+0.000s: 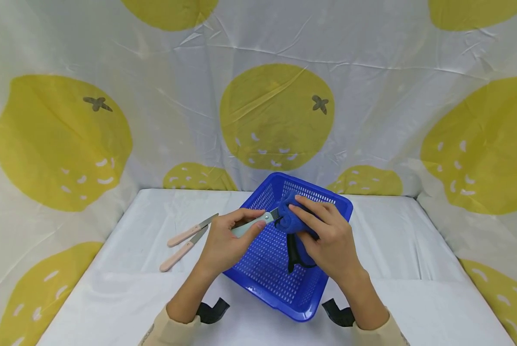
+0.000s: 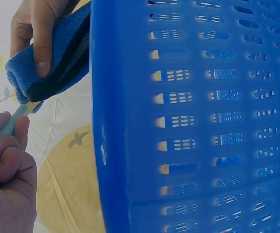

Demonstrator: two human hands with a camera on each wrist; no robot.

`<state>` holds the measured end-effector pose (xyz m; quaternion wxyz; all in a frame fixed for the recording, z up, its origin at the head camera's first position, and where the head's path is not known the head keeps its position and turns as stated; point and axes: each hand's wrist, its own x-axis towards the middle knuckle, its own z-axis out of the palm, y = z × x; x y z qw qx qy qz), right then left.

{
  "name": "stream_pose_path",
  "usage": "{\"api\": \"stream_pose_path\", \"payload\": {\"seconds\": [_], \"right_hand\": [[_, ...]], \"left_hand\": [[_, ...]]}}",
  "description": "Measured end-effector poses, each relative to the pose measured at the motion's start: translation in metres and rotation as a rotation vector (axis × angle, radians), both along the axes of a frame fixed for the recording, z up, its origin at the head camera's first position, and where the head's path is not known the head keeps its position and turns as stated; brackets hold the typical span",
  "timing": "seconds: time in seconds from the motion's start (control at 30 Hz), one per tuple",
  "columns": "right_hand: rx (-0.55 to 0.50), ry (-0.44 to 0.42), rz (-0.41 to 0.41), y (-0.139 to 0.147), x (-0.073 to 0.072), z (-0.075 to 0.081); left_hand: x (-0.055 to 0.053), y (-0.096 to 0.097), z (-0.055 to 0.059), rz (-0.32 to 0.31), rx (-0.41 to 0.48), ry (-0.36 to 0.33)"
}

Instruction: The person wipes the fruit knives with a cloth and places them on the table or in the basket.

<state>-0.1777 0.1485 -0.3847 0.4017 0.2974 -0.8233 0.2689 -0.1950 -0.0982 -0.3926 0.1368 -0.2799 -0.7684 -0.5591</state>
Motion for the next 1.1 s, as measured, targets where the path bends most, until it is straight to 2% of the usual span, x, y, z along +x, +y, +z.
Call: {"api": "stream_pose_path", "payload": {"seconds": [0.2,0.57,0.67,0.83,0.93,1.1], "right_hand": [[-0.039,-0.016,-0.041,0.012,-0.007,0.0],[-0.031,-0.039,-0.136,0.038,-0.015,0.002],[-0.076,-0.023,-0.117,0.039,-0.014,0.002],[-0.113,0.026,-0.019,0.03,-0.007,0.006],[-0.08,0.04,0.03,0.019,-0.002,0.007],[0.031,0.033,0.086,0.0,0.005,0.007]], "left_hand": [[-0.002,-0.002,-0.002,-0.015,0.008,-0.006],[0.0,-0.003,0.001,-0.03,0.046,-0.015],[0.0,-0.002,0.002,-0.002,0.039,-0.019],[-0.002,-0.002,0.0,0.016,0.033,-0.038],[-0.003,-0.001,-0.001,0.017,0.027,-0.027],[-0.004,0.001,-0.003,0.021,0.008,0.004]]}}
